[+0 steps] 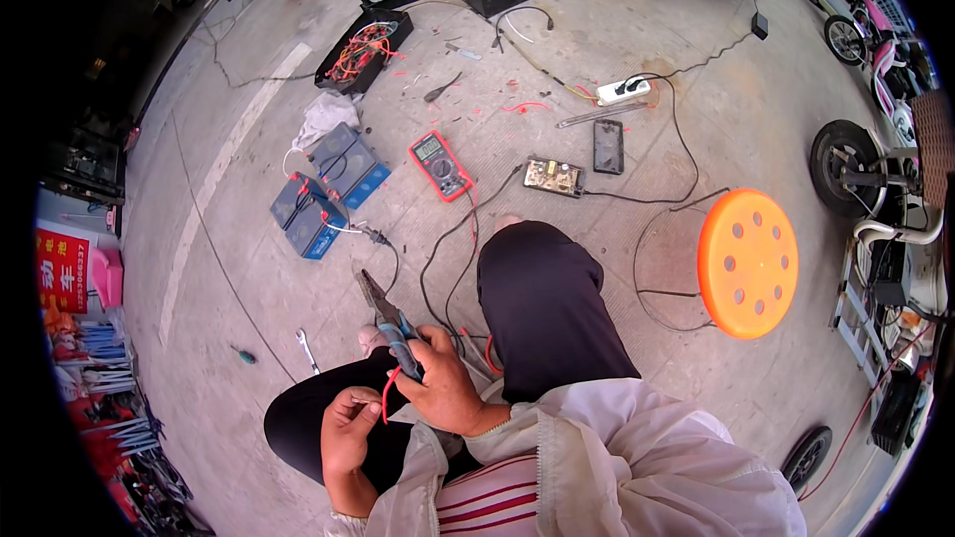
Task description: The person sits on the floor and uses pliers to strip and twist wires, then connects them to a circuit board and battery pack. They use a multimeter to measure voltage and a wrench to tighten connections on the battery terminals.
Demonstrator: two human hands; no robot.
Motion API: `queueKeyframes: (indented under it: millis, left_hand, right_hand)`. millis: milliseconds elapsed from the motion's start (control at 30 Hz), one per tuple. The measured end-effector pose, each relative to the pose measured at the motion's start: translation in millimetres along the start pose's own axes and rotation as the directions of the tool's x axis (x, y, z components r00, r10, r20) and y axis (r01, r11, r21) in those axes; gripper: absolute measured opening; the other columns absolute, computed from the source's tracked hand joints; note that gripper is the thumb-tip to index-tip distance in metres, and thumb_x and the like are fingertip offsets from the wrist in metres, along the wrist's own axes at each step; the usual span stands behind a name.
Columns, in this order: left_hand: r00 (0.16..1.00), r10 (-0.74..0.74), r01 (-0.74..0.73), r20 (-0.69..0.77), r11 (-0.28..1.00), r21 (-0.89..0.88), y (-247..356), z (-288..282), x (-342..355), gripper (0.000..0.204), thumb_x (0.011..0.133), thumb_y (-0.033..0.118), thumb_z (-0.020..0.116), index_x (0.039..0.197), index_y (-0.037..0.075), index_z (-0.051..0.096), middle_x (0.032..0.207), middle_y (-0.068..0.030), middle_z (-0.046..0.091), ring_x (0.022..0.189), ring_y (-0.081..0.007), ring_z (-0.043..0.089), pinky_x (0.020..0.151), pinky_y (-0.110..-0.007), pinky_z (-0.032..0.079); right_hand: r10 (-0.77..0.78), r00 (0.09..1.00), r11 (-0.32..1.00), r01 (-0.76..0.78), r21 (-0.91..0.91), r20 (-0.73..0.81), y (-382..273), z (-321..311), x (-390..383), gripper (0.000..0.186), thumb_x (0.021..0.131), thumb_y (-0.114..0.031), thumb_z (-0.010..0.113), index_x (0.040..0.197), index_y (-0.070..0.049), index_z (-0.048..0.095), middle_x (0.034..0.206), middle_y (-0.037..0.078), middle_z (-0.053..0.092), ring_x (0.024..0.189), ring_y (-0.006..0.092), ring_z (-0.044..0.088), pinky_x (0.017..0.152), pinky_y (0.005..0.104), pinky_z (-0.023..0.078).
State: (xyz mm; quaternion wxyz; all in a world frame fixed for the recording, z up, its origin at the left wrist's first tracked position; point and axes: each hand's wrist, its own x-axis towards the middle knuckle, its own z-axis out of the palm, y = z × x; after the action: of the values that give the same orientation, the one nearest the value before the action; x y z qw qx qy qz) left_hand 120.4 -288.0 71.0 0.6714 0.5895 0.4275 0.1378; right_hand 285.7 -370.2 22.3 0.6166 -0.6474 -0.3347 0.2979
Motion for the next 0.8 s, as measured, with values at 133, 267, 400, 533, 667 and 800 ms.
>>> queueKeyframes:
  millis: [133, 267, 400, 533, 667, 800]
  left_hand:
    - [0.999, 0.042, -0.042, -0.029, 0.999, 0.022, 3, 0, -5, 0.002, 0.090, 0.001, 0.063, 0.091, 0.001, 0.060, 0.090, -0.0034, 0.060, 0.079, -0.0094, 0.053, 0.073, -0.024, 0.044]
    - [0.980, 0.167, -0.163, -0.112, 0.986, 0.044, 13, -4, -9, 0.004, 0.090, 0.003, 0.062, 0.090, 0.001, 0.059, 0.089, -0.0047, 0.060, 0.078, -0.0105, 0.053, 0.071, -0.023, 0.043]
    - [0.890, 0.343, -0.327, -0.300, 0.939, 0.106, 37, -20, -24, 0.011, 0.090, 0.009, 0.064, 0.087, 0.001, 0.057, 0.088, -0.0074, 0.058, 0.075, -0.0133, 0.053, 0.070, -0.025, 0.042]
    - [0.766, 0.453, -0.423, -0.455, 0.889, 0.174, 67, -39, -45, 0.012, 0.091, 0.011, 0.062, 0.089, 0.001, 0.056, 0.087, -0.0082, 0.056, 0.075, -0.0143, 0.053, 0.069, -0.026, 0.042]
    - [0.690, 0.530, -0.532, -0.493, 0.833, 0.152, 83, -51, -17, 0.012, 0.092, 0.010, 0.061, 0.089, 0.000, 0.055, 0.091, -0.0103, 0.054, 0.072, -0.0153, 0.051, 0.068, -0.027, 0.042]
    - [0.604, 0.632, -0.611, -0.486, 0.758, 0.227, 83, -70, 12, 0.015, 0.095, 0.014, 0.058, 0.092, 0.000, 0.052, 0.088, -0.0101, 0.052, 0.071, -0.0150, 0.050, 0.065, -0.026, 0.040]
  right_hand:
    - [-0.010, 1.000, 0.999, 0.009, 0.041, 0.025, 1, 0, -1, 0.033, 0.077, -0.003, 0.066, 0.108, 0.002, 0.056, 0.116, 0.022, 0.048, 0.103, 0.0392, 0.052, 0.089, 0.0419, 0.044]
    - [-0.103, 0.993, 0.986, 0.093, 0.140, 0.063, -12, -9, 7, 0.036, 0.078, -0.002, 0.067, 0.112, 0.002, 0.056, 0.117, 0.021, 0.048, 0.104, 0.0368, 0.052, 0.090, 0.0399, 0.044]
    - [-0.181, 0.981, 0.956, 0.157, 0.248, 0.075, -65, -50, 27, 0.034, 0.081, -0.004, 0.069, 0.113, 0.000, 0.059, 0.126, 0.019, 0.046, 0.112, 0.0324, 0.053, 0.094, 0.0366, 0.043]
    - [-0.301, 0.934, 0.929, 0.333, 0.163, -0.194, -85, -123, 46, 0.031, 0.082, 0.001, 0.061, 0.113, 0.000, 0.059, 0.123, 0.015, 0.049, 0.100, 0.0220, 0.054, 0.087, 0.0325, 0.045]
    - [-0.122, 0.841, 0.981, 0.020, -0.195, -0.527, -28, -203, 63, 0.024, 0.087, 0.001, 0.056, 0.111, 0.002, 0.059, 0.109, 0.007, 0.054, 0.088, 0.0138, 0.052, 0.079, 0.0272, 0.044]
    - [0.173, 0.846, 0.854, -0.384, -0.352, -0.504, 122, -247, 48, 0.022, 0.084, -0.011, 0.067, 0.102, 0.001, 0.066, 0.092, 0.013, 0.060, 0.086, 0.0228, 0.058, 0.080, 0.0333, 0.045]
